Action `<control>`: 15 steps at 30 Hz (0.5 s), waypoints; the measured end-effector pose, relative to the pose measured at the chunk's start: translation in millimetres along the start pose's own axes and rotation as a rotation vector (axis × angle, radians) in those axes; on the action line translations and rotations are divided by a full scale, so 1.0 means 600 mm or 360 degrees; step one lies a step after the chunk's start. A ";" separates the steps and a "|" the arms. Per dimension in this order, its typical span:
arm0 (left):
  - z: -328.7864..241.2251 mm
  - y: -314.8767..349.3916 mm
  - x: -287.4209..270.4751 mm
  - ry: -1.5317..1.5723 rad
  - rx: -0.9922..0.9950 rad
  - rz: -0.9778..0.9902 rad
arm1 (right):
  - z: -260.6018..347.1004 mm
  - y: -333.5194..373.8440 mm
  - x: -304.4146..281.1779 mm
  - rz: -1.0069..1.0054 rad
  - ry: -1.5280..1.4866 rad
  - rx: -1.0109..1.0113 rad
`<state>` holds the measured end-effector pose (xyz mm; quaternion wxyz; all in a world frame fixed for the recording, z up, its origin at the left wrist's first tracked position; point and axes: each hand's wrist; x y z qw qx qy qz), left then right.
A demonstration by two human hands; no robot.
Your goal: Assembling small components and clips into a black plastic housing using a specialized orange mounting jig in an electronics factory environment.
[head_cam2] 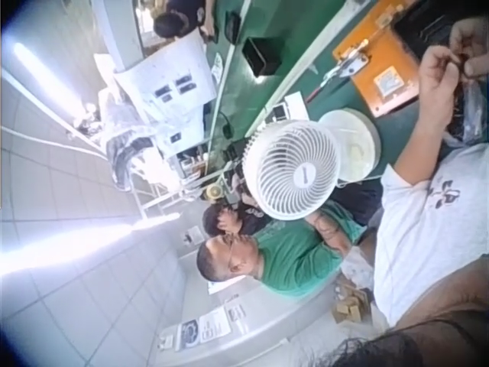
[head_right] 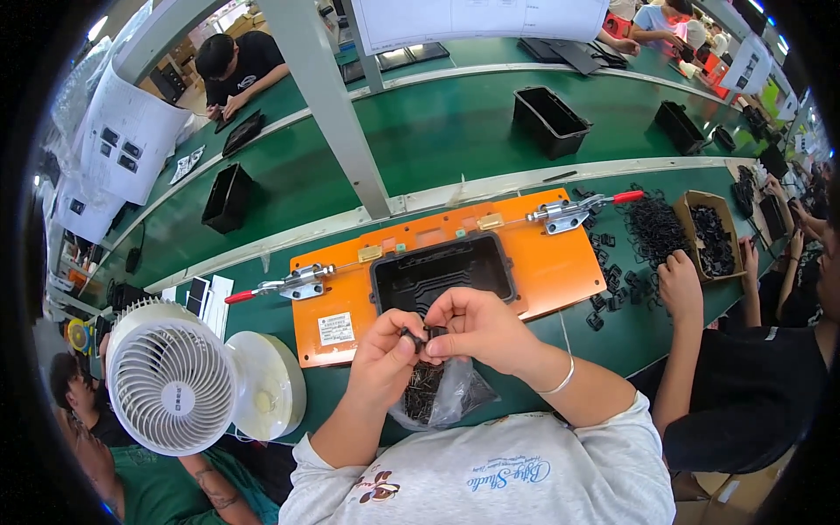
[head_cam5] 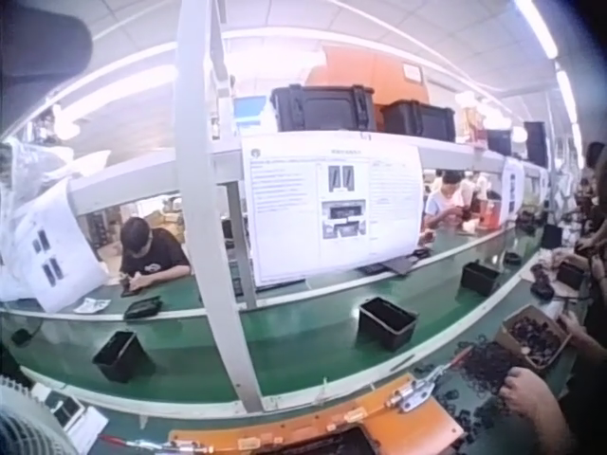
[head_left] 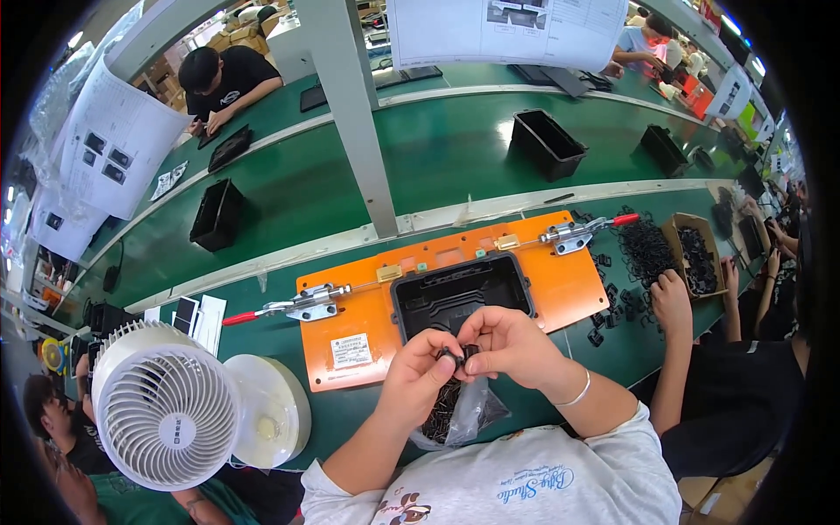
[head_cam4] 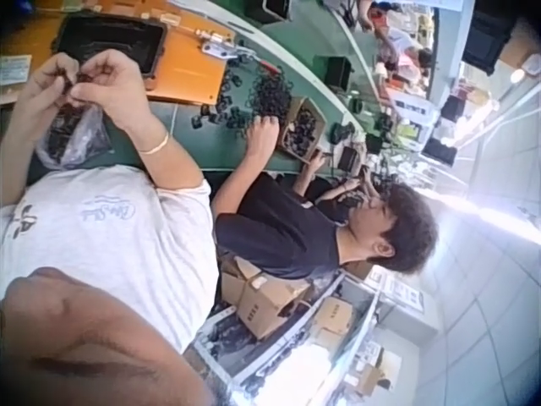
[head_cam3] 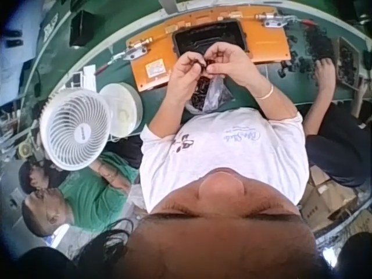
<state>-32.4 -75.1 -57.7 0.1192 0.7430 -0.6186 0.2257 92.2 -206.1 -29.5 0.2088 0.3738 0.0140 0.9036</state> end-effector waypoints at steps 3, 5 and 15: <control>-0.003 -0.003 -0.005 -0.0025 0.0168 0.0171 | 0.009 0.000 0.002 0.0079 0.0152 0.0039; -0.017 -0.006 -0.004 -0.0100 0.0208 0.0129 | 0.036 -0.004 0.002 -0.0038 0.0266 -0.0087; -0.074 0.010 -0.078 -0.0908 0.0247 -0.0564 | 0.141 -0.098 -0.093 -0.0164 0.2428 -0.1267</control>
Point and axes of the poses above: each hand's wrist, its own y-axis away from the middle knuckle, its own x-axis out of the palm, z = x × y, and after that the axes turned 14 degrees about -y, right-handed
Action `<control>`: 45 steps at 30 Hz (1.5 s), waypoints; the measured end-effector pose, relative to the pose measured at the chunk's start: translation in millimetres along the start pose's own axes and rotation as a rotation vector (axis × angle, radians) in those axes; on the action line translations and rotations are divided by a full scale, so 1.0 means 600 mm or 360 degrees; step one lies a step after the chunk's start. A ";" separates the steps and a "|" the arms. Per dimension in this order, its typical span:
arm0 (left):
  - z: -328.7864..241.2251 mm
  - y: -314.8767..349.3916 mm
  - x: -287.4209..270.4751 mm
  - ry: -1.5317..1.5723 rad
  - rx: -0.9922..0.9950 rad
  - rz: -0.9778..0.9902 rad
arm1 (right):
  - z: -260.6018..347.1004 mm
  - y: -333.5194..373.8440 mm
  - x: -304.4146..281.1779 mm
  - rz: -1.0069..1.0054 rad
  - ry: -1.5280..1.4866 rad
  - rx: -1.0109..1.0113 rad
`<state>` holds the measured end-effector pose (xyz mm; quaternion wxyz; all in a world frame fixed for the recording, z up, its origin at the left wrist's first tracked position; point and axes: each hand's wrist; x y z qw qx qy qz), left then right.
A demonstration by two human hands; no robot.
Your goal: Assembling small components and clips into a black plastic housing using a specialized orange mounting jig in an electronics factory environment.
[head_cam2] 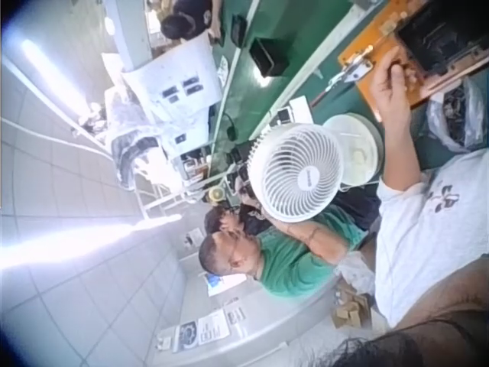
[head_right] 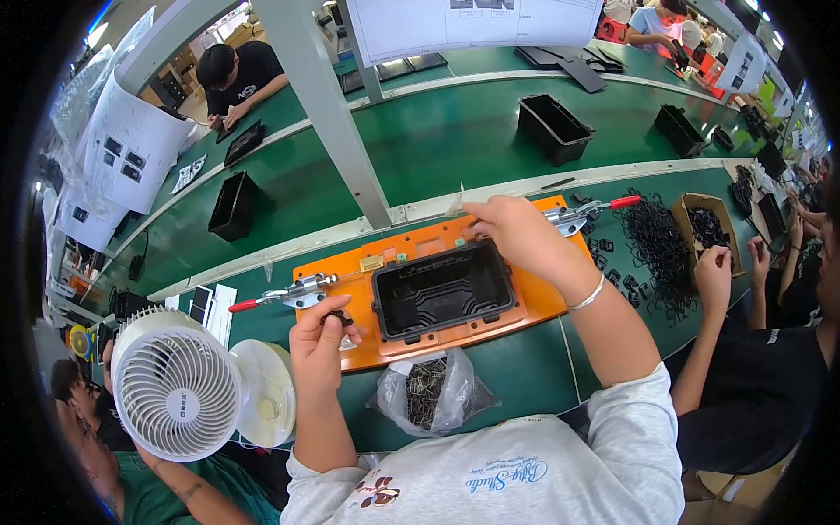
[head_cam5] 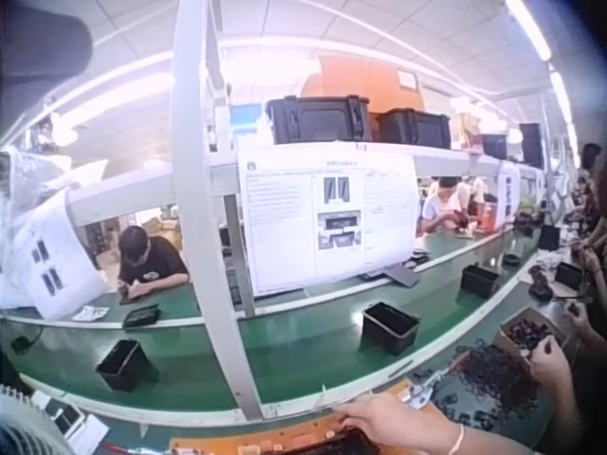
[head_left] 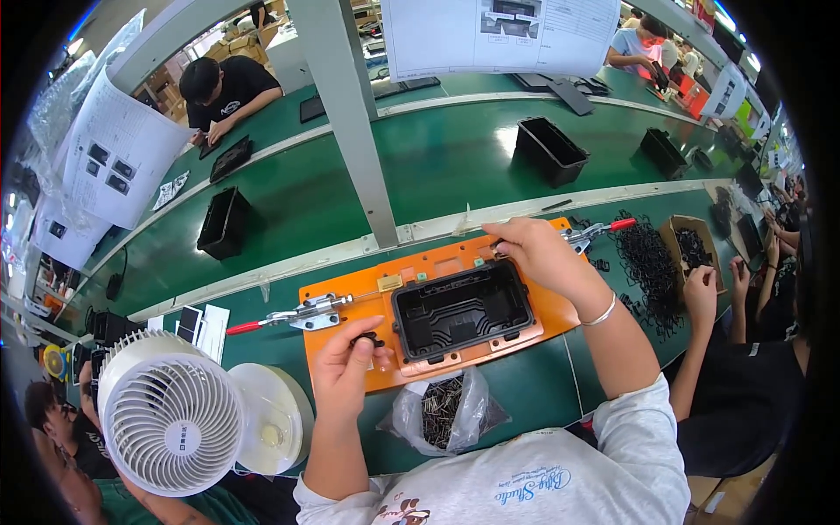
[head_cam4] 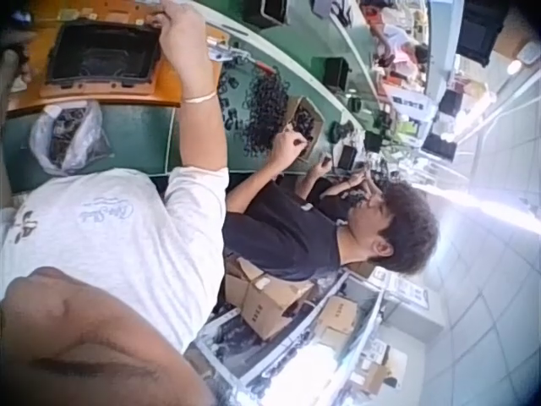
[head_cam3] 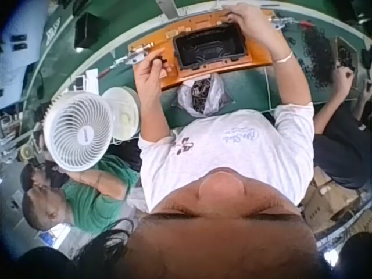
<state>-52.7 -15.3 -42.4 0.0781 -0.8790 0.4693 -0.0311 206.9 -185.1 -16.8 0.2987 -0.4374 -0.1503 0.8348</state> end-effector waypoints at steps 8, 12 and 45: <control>-0.007 -0.011 -0.025 -0.0113 -0.0039 -0.0220 | -0.025 -0.022 0.013 0.0215 -0.0006 -0.0006; -0.013 -0.019 -0.033 -0.0141 -0.0028 -0.0216 | -0.018 -0.040 0.012 0.0327 -0.0218 0.0379; 0.005 -0.222 0.038 -0.1796 0.0036 0.0649 | 0.067 0.098 0.062 -0.0228 -0.0002 0.0129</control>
Point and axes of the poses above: each hand's wrist, its own y-axis away from the middle knuckle, its own x-axis out of the palm, z = x × y, and after that the axes turned 14 degrees about -y, right-handed
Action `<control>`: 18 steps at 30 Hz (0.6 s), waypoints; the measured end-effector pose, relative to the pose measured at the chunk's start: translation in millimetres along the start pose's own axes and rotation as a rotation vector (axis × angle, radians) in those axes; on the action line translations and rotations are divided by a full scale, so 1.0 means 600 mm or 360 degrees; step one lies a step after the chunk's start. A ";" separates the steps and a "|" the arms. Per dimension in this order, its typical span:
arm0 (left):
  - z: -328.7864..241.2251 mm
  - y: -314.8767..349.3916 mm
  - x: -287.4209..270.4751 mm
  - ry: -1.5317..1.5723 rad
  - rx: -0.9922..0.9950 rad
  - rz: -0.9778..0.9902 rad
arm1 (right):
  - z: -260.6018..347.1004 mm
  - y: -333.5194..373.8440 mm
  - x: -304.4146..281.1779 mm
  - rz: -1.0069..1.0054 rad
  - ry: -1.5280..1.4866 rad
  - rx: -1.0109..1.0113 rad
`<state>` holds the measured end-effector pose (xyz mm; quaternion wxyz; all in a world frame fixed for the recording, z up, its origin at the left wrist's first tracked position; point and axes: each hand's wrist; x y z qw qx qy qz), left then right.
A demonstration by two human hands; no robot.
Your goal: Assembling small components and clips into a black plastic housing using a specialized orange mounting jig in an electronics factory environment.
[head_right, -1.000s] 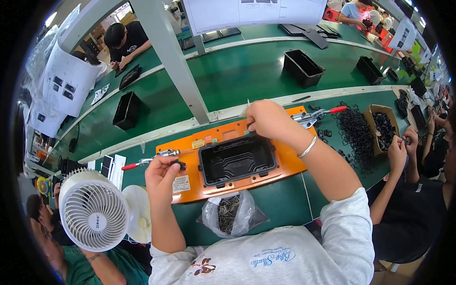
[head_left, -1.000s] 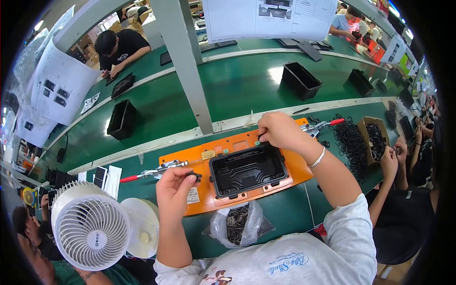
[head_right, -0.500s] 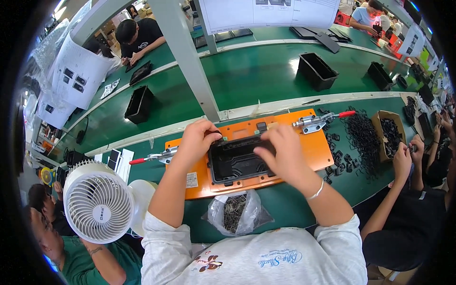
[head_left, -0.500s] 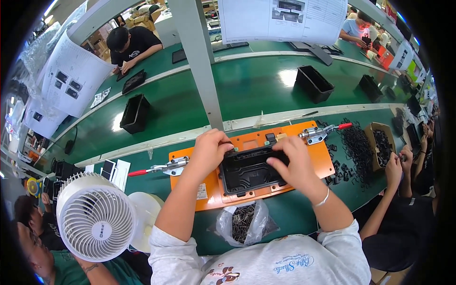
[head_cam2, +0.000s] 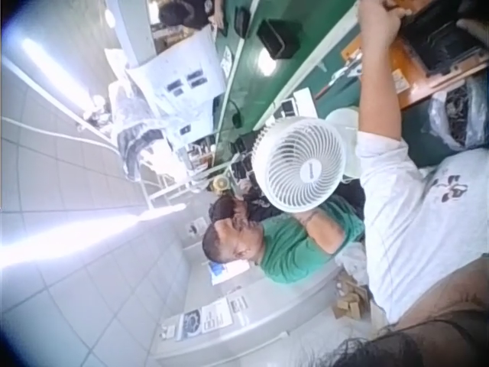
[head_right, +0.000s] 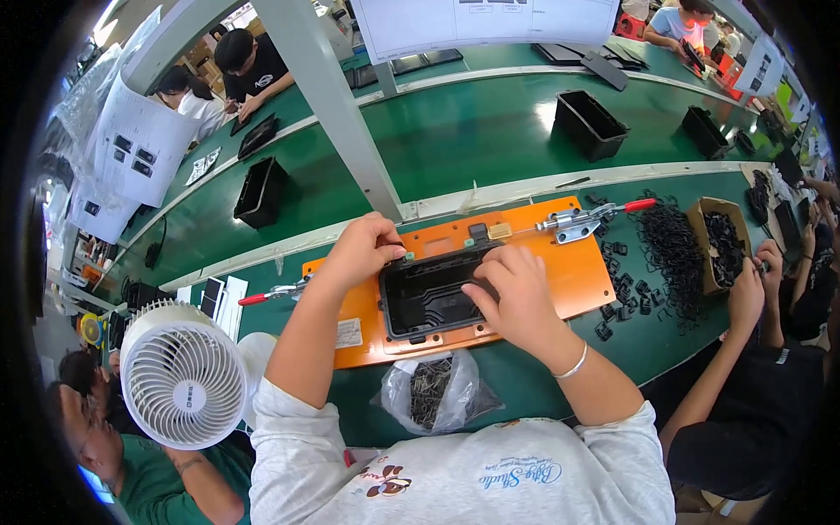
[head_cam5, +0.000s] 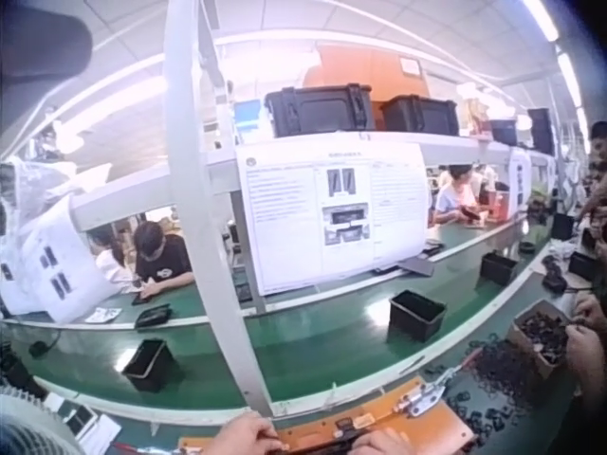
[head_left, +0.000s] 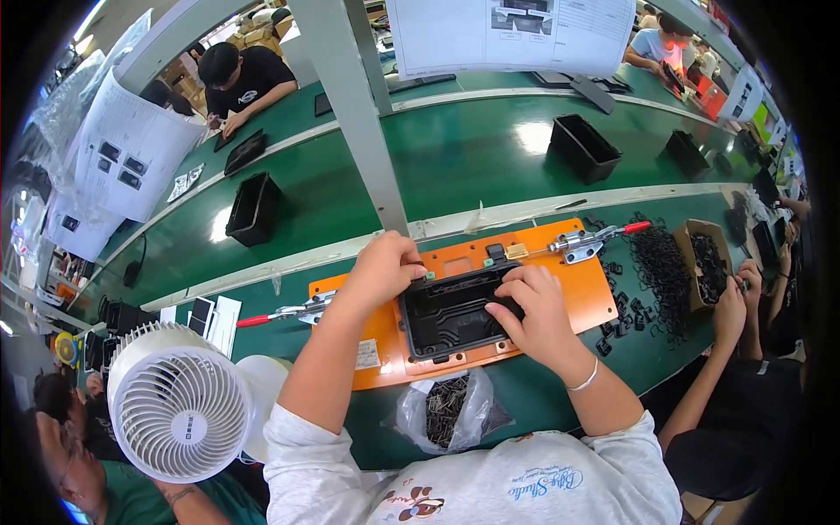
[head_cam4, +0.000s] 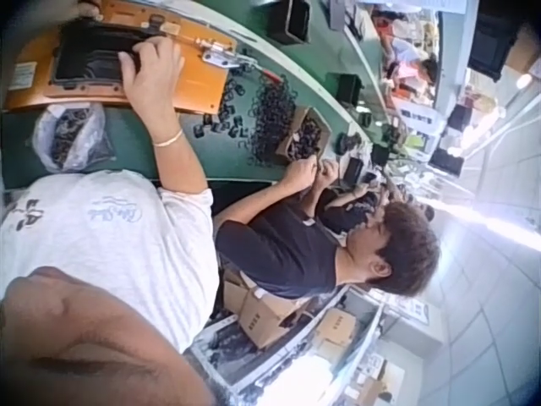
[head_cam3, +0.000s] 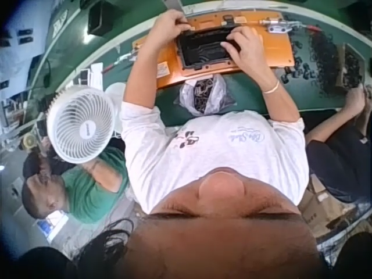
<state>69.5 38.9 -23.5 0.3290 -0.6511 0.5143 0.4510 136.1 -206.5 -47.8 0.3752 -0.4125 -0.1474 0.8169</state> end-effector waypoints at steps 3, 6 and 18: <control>0.012 0.003 0.015 0.0040 -0.0046 -0.0057 | 0.000 -0.001 0.001 -0.0023 0.0027 -0.0027; 0.013 0.011 0.027 0.0270 -0.0202 -0.0442 | 0.005 -0.004 0.000 0.0020 0.0056 -0.0013; -0.106 0.292 0.091 -0.0006 0.0273 -0.0090 | 0.098 0.120 0.091 0.0954 0.0082 -0.0268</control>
Point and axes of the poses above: each hand's wrist, its own y-axis away from the middle knuckle, its own x-axis out of the palm, z = x × y, and after that the axes turned 14 degrees about -y, right-handed
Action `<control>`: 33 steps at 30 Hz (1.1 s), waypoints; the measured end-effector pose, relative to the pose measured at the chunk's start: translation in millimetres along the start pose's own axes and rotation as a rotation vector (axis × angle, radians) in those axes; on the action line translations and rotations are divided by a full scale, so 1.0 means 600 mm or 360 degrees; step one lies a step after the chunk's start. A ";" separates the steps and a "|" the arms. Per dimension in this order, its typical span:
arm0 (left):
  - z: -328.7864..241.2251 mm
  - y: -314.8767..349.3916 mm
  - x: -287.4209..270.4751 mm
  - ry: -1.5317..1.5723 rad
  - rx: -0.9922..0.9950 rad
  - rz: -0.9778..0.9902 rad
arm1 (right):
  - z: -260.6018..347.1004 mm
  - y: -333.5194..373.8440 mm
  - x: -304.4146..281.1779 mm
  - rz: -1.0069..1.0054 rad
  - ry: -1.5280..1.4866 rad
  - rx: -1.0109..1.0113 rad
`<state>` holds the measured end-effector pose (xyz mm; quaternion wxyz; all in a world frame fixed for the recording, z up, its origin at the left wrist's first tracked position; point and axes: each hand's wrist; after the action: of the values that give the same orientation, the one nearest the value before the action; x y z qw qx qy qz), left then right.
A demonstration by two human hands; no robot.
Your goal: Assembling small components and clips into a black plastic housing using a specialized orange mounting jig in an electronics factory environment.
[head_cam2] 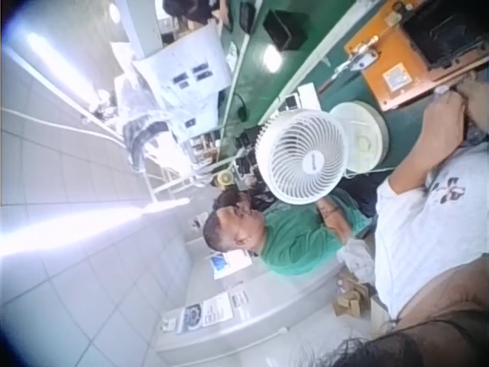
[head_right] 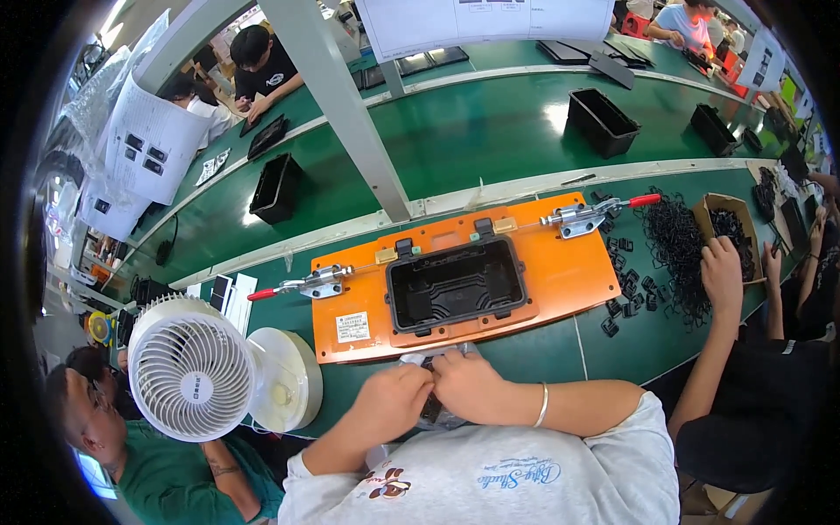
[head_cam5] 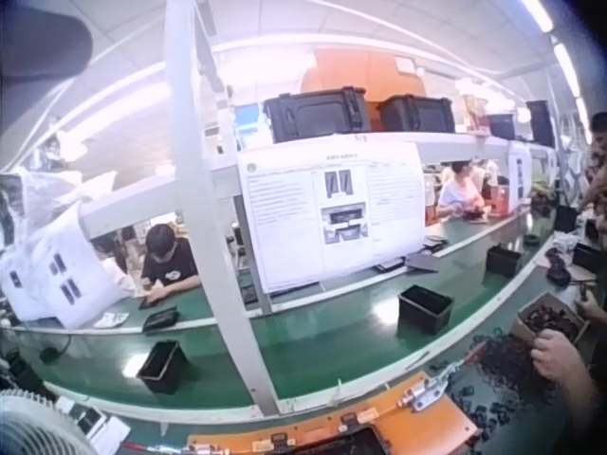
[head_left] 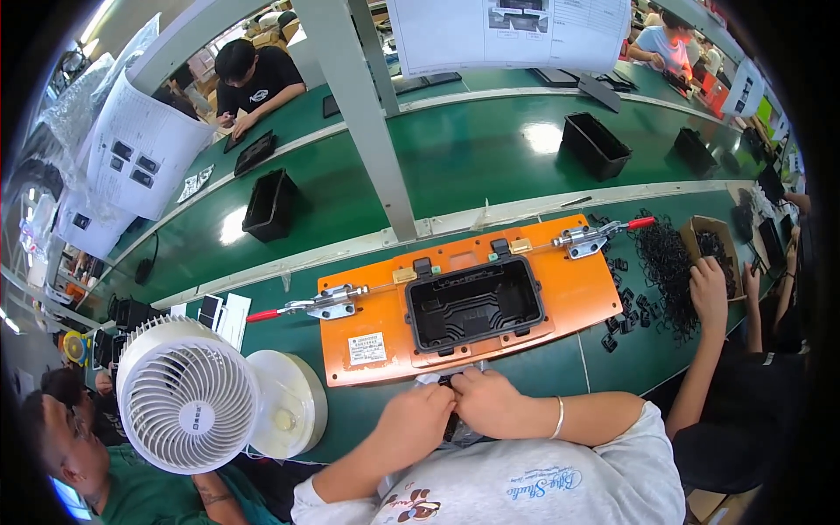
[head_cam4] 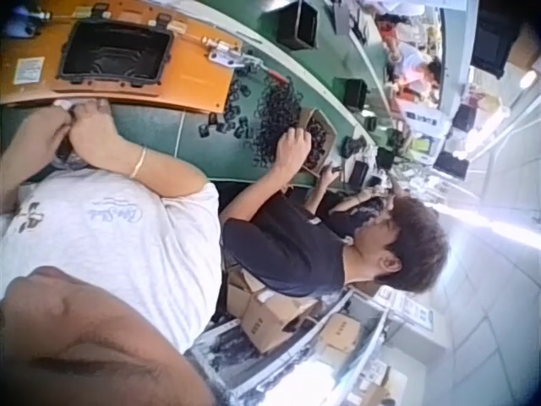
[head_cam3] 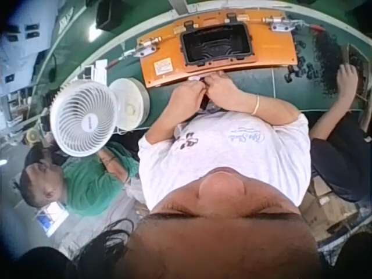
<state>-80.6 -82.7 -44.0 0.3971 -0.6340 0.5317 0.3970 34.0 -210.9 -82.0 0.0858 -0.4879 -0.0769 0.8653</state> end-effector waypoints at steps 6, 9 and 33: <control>0.005 0.023 0.040 -0.0198 -0.0045 -0.0101 | -0.014 -0.004 -0.007 0.0064 -0.0251 0.0021; 0.007 0.022 0.048 -0.0211 -0.0087 -0.0025 | -0.021 -0.006 -0.039 -0.0037 -0.0343 -0.0087; 0.098 -0.124 -0.058 0.0184 -0.0011 -0.0861 | -0.179 -0.018 -0.222 -0.0890 0.0252 0.0034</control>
<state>-15.8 -7.1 -27.7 0.4554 -0.7759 0.3635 0.2416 195.0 -224.9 -24.0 0.3320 -0.5128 -0.1924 0.7680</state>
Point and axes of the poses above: each hand's wrist, its own y-axis away from the middle knuckle, its own x-axis out of the palm, z = x × y, and after that the axes turned 14 degrees about -y, right-handed
